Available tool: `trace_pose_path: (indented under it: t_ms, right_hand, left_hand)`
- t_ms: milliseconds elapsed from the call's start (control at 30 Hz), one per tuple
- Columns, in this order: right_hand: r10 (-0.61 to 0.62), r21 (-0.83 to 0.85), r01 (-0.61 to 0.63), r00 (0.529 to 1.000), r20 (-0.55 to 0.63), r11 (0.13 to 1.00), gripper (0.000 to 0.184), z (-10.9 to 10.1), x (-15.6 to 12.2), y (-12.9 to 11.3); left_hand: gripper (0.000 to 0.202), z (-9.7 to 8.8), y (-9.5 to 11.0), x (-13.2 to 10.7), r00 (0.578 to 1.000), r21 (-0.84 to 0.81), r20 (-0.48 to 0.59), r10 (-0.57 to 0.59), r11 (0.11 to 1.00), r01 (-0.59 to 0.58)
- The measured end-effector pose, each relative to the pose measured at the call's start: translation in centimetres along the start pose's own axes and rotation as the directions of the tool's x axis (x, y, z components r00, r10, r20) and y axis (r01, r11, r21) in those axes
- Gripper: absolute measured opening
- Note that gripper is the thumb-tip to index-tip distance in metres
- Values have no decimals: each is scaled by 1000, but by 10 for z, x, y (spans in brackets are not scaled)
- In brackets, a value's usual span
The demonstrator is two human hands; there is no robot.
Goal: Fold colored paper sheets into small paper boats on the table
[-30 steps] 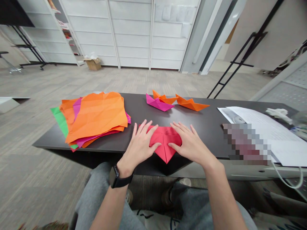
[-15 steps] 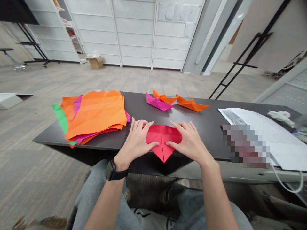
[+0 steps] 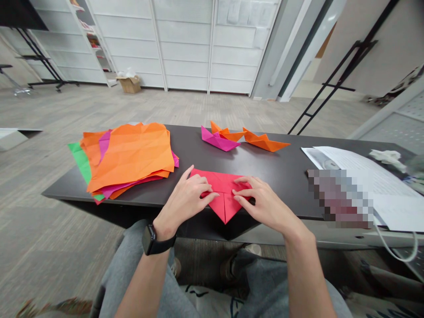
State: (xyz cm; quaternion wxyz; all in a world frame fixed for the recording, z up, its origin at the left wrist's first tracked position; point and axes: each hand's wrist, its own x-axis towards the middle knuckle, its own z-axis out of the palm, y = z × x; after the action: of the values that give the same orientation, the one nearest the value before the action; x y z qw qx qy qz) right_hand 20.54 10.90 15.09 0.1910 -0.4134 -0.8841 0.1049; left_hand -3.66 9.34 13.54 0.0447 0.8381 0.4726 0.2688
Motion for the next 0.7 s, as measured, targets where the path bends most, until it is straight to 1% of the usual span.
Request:
trace_pose_path:
  t_ms: [67,133,200,300,433,467,500,533,567,600,633,700]
  right_hand:
    - [43,31,-42,998,-34,999,18,5,1,4]
    - [94,66,-89,992,-80,994,13,10,3,10]
    - [117,97,-108,989,-94,989,11,15,6,14]
    - [93,125,-85,993,-65,989,14,17,6,17]
    - [53,148,-53,999,5,988,18,8,-1,16]
    - [56,152,-60,998,31,987,18,6,-3,16]
    - [62,154,-70,996,61,986,21,3,-6,16]
    - [67,155,-81,993,93,985,29,1,-9,17]
    - [68,156,-88,990,125,984,39,-1,-11,18]
    - [66,157,-89,987,149,984,46,-3,-13,18]
    - [59,160,-86,985,163,983,51,-4,-15,19]
    - [41,170,-70,985,168,983,50,-5,-16,19]
  left_hand:
    - [8,1,-3,-1,997,-48,-32,-74,996,73]
    - [15,1,-6,-1,985,-94,-67,-162,983,155]
    - [17,1,-8,-2,976,-96,-72,-206,975,199]
    - [4,-1,-11,-3,985,-53,-23,-172,984,170]
    - [14,-9,-16,-9,995,-60,51,-90,994,93]
    - [23,-12,-18,-11,995,-70,79,-66,995,71]
    - [36,-15,-20,-14,993,-80,115,-39,996,49]
    - [48,-18,-22,-16,989,-89,149,-16,996,30]
    - [56,-20,-24,-17,984,-96,180,2,995,15]
    - [58,-23,-25,-19,979,-102,204,16,995,5]
    - [53,-25,-26,-20,975,-109,222,28,994,-4]
    - [37,-28,-27,-22,969,-136,243,52,991,-19]
